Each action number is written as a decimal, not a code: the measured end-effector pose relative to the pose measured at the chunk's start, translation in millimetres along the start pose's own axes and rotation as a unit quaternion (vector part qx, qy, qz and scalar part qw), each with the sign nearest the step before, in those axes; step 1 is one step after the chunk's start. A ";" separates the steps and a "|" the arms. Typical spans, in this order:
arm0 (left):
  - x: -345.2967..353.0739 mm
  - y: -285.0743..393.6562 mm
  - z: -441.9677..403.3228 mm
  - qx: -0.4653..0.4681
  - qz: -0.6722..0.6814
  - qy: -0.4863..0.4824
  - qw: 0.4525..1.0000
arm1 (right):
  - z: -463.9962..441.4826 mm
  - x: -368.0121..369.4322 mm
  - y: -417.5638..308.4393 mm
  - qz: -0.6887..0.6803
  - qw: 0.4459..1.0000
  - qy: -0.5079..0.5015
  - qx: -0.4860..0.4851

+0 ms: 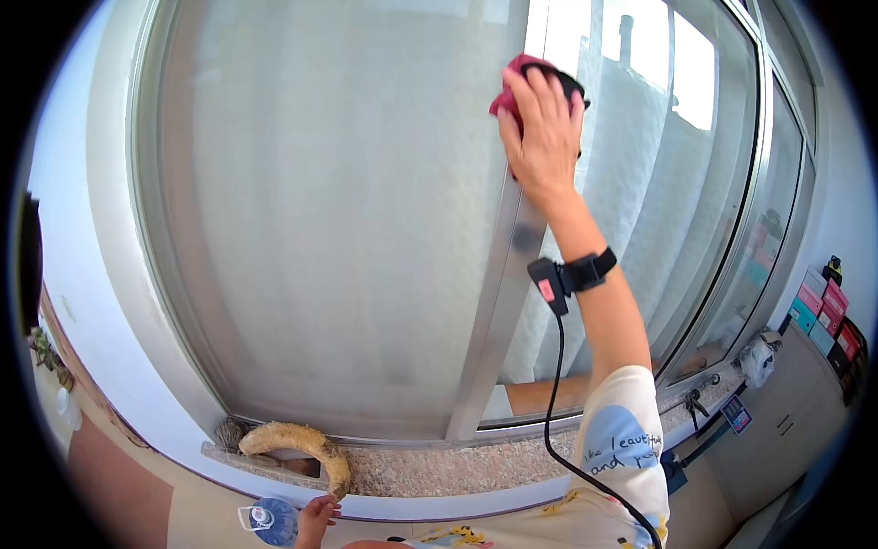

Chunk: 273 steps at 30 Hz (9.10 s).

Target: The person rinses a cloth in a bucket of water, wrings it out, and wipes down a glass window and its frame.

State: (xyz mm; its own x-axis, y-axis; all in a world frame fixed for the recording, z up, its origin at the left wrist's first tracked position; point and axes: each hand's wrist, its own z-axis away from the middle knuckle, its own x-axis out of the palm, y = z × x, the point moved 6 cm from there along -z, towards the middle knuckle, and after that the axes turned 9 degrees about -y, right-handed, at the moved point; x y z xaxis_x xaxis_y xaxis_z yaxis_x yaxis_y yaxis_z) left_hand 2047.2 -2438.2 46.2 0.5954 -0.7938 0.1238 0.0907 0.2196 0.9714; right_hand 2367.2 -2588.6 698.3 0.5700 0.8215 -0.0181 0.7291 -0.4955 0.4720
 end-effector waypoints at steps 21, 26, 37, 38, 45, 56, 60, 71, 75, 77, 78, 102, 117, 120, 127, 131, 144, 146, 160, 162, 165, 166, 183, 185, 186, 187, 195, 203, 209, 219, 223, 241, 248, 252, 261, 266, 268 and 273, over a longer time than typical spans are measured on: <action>76.9 127.5 -39.0 0.163 -0.163 -0.037 0.972 | -110.3 12.1 75.7 0.026 0.999 0.017 -0.042; 81.0 107.1 -25.3 0.154 -0.111 -0.043 0.981 | 114.2 -5.8 -30.6 -0.103 0.969 -0.210 -0.079; 171.1 278.1 -29.1 0.359 -0.339 0.021 0.869 | -163.8 0.3 131.3 -0.048 0.999 0.014 -0.015; 193.9 309.3 -26.1 0.430 -0.399 0.038 0.809 | -170.4 3.2 131.3 -0.056 0.998 0.007 -0.008; 301.0 423.6 -27.1 0.579 -0.560 0.028 0.592 | -4.2 -4.5 28.9 -0.094 0.981 -0.112 -0.128; 345.8 478.6 -75.5 0.625 -0.628 0.108 0.451 | -162.9 16.8 119.2 0.039 0.994 0.051 -0.092; 347.2 480.8 -81.2 0.628 -0.623 0.100 0.455 | -241.1 19.1 148.0 0.017 0.999 0.041 -0.003; 341.9 481.7 -74.4 0.595 -0.658 0.105 0.450 | -353.7 20.1 210.9 -0.045 0.998 0.021 0.031; 346.2 475.0 -80.3 0.602 -0.651 0.104 0.450 | -300.5 15.5 181.1 -0.051 0.999 0.003 0.001; 344.7 477.8 -80.3 0.598 -0.658 0.107 0.444 | -269.3 56.6 212.8 0.314 0.940 -0.065 -0.118; 345.6 476.3 -81.4 0.601 -0.657 0.107 0.442 | -241.4 43.3 190.7 0.150 0.983 -0.035 -0.099; 237.1 307.7 -24.0 0.509 -0.590 -0.098 0.619 | -75.3 53.2 -20.0 0.013 0.959 -0.109 -0.263; 38.7 282.1 17.4 0.413 -0.581 -0.005 0.701 | -236.7 67.9 -20.0 -0.136 0.990 -0.045 -0.009; -4.0 286.1 28.4 0.415 -0.586 0.028 0.695 | -241.9 96.6 -61.7 -0.108 0.991 -0.019 -0.075; -136.0 348.1 34.3 0.418 -0.645 0.245 0.591 | 5.6 130.2 -302.1 -0.245 0.720 -0.327 -0.561; -190.5 429.2 19.5 0.441 -0.723 0.292 0.444 | -66.7 151.3 -298.5 -0.177 0.758 -0.304 -0.550; -253.3 511.5 -22.1 0.412 -0.767 0.327 0.368 | -237.5 193.8 -324.2 -0.127 0.933 -0.124 -0.312; -256.2 510.9 -23.5 0.408 -0.774 0.336 0.349 | -170.5 191.9 -372.5 -0.198 0.824 -0.230 -0.478; -255.7 508.6 -21.5 0.413 -0.776 0.330 0.344 | -387.6 247.8 -346.3 -0.142 0.978 0.055 -0.143; -255.4 507.6 -20.8 0.423 -0.772 0.325 0.346 | -319.4 239.2 -382.8 -0.203 0.956 0.045 -0.208; -257.9 505.3 -21.7 0.451 -0.758 0.313 0.352 | -218.6 228.6 -419.5 -0.200 0.923 -0.112 -0.308; -257.2 503.6 -21.7 0.470 -0.747 0.300 0.362 | -190.2 223.7 -426.6 -0.207 0.883 -0.176 -0.381; -257.4 505.7 -21.5 0.510 -0.720 0.290 0.371 | -110.5 228.7 -476.9 -0.208 0.954 -0.136 -0.166; -256.5 506.9 -22.2 0.512 -0.719 0.289 0.371 | -29.3 222.9 -506.9 -0.199 0.923 -0.235 -0.232; -256.8 507.8 -25.4 0.497 -0.729 0.287 0.372 | -0.6 221.3 -512.0 -0.209 0.897 -0.268 -0.282; -255.2 506.9 -28.3 0.509 -0.725 0.277 0.373 | 20.5 219.4 -512.2 -0.220 0.867 -0.303 -0.330; -258.5 504.9 -35.5 0.461 -0.751 0.312 0.355 | -116.8 189.3 -310.9 -0.063 0.966 -0.165 -0.189; -269.5 504.1 -42.1 0.474 -0.750 0.325 0.327 | -15.6 170.3 -290.5 -0.070 0.970 -0.220 -0.078; -271.7 503.8 -44.5 0.515 -0.733 0.333 0.294 | 195.9 144.6 -343.5 -0.128 0.831 -0.437 -0.320; -287.7 504.5 -48.7 0.496 -0.751 0.291 0.326 | -67.5 103.1 -96.7 -0.007 0.996 -0.084 -0.017; -326.8 496.9 -66.0 0.455 -0.775 0.298 0.321 | 10.1 111.1 -148.2 0.013 0.995 -0.100 -0.001; -261.8 496.7 -63.0 0.470 -0.759 0.323 0.313 | 131.4 67.6 -122.2 -0.014 0.976 -0.218 0.026; -162.1 421.0 -10.9 0.457 -0.731 0.317 0.396 | 302.3 95.1 -227.2 -0.101 0.908 -0.396 -0.092; -140.9 354.9 19.2 0.369 -0.772 0.243 0.457 | 383.0 100.7 -290.4 -0.195 0.798 -0.511 -0.253; -114.6 239.9 4.0 0.248 -0.741 0.074 0.620 | 204.4 180.2 -410.0 -0.226 0.852 -0.408 -0.240; -77.3 184.2 -19.2 0.308 -0.695 -0.042 0.648 | 153.2 213.8 -509.2 -0.268 0.876 -0.321 -0.240; -77.8 167.0 -15.5 0.342 -0.707 -0.061 0.616 | 181.2 212.4 -526.7 -0.252 0.857 -0.335 -0.300; -144.2 133.1 22.2 0.242 -0.676 -0.072 0.692 | 182.0 208.9 -496.0 -0.253 0.814 -0.405 -0.332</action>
State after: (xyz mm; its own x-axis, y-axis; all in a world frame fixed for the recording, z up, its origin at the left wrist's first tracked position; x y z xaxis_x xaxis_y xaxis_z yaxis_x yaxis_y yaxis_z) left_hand 1955.7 -2307.1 162.1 0.1378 -0.1435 -0.9800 0.1889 -0.9675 0.1682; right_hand 2193.5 -2222.5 300.0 0.5184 0.2847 -0.8064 0.7363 0.3310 0.5902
